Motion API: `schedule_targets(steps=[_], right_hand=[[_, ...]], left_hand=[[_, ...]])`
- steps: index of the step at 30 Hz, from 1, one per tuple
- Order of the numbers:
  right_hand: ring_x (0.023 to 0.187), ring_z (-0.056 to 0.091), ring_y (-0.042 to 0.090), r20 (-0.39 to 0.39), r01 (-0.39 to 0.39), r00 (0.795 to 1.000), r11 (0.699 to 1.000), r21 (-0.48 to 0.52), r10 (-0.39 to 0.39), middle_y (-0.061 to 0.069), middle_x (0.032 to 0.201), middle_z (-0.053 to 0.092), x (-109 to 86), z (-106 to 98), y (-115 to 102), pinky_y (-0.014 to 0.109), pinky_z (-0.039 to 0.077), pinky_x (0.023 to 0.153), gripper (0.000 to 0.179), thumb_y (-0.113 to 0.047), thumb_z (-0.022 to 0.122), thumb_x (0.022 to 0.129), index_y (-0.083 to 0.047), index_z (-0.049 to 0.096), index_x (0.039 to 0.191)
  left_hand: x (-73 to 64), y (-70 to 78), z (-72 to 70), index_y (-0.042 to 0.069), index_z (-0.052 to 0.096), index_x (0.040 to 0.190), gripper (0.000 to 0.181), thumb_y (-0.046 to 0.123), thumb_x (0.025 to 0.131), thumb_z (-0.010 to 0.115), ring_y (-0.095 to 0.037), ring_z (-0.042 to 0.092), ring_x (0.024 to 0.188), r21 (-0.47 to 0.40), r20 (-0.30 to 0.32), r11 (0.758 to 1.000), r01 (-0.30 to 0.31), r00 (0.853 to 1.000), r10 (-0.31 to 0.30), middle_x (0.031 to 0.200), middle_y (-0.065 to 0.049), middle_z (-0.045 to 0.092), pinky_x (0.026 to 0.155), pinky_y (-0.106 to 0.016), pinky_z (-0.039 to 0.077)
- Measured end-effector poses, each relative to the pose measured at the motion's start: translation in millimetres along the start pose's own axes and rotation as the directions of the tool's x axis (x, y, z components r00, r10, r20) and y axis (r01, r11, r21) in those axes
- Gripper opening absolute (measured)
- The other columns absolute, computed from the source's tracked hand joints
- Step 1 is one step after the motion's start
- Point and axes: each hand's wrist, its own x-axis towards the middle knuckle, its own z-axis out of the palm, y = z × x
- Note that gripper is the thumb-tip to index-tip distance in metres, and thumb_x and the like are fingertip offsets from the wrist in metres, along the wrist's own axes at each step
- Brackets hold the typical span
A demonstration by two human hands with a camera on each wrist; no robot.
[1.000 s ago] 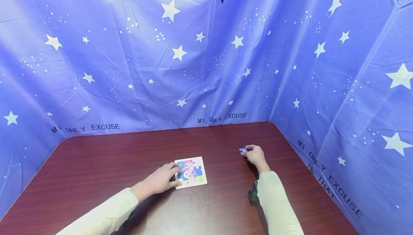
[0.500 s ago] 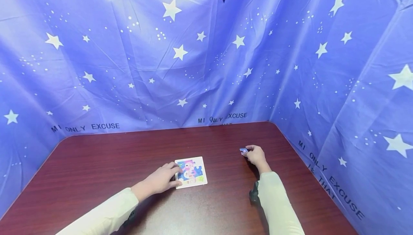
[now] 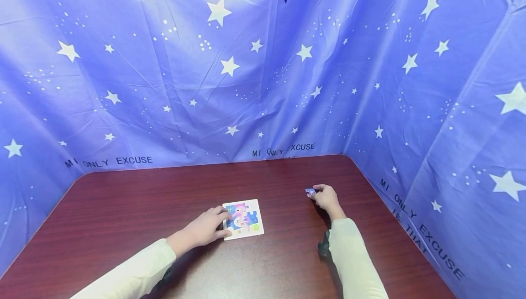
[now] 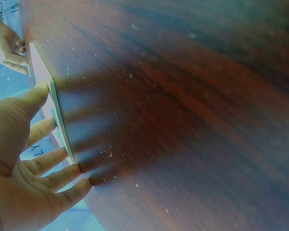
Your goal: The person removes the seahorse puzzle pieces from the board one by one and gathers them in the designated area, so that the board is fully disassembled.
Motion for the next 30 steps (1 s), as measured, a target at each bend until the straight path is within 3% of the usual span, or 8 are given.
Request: schedule_targets(steps=[14,21,30], right_hand=[[0.057,0.05,0.013,0.007,0.038,0.999,0.999,-0.009,-0.038,0.011,0.082,0.061,-3.6,-3.5,1.8,0.027,0.043,0.05,0.043,-0.008,0.06,0.085,0.01,0.051,0.123],[0.056,0.05,0.014,0.018,0.055,0.998,0.998,0.002,-0.055,0.014,0.085,0.07,-6.1,-5.7,0.0,0.028,0.044,0.051,0.039,-0.01,0.058,0.087,0.009,0.053,0.121],[0.06,0.052,0.014,-0.003,0.056,0.998,0.998,-0.036,-0.056,0.009,0.081,0.062,-8.2,-8.9,0.1,0.028,0.045,0.052,0.039,-0.015,0.061,0.087,0.006,0.056,0.119]], left_hand=[[-0.5,0.5,1.3,0.013,0.062,0.112,0.038,0.038,0.085,0.066,-0.025,0.056,0.103,0.002,-0.002,1.0,-0.005,1.0,0.005,0.115,-0.008,0.056,0.085,-0.043,0.048],[0.6,0.2,1.2,0.014,0.061,0.113,0.039,0.04,0.085,0.065,-0.025,0.055,0.104,0.011,0.003,1.0,0.001,1.0,-0.001,0.116,-0.008,0.056,0.087,-0.043,0.047],[0.5,-0.4,1.1,0.014,0.061,0.114,0.039,0.042,0.086,0.064,-0.025,0.055,0.106,0.011,0.007,1.0,0.009,1.0,-0.009,0.117,-0.007,0.056,0.088,-0.043,0.047]])
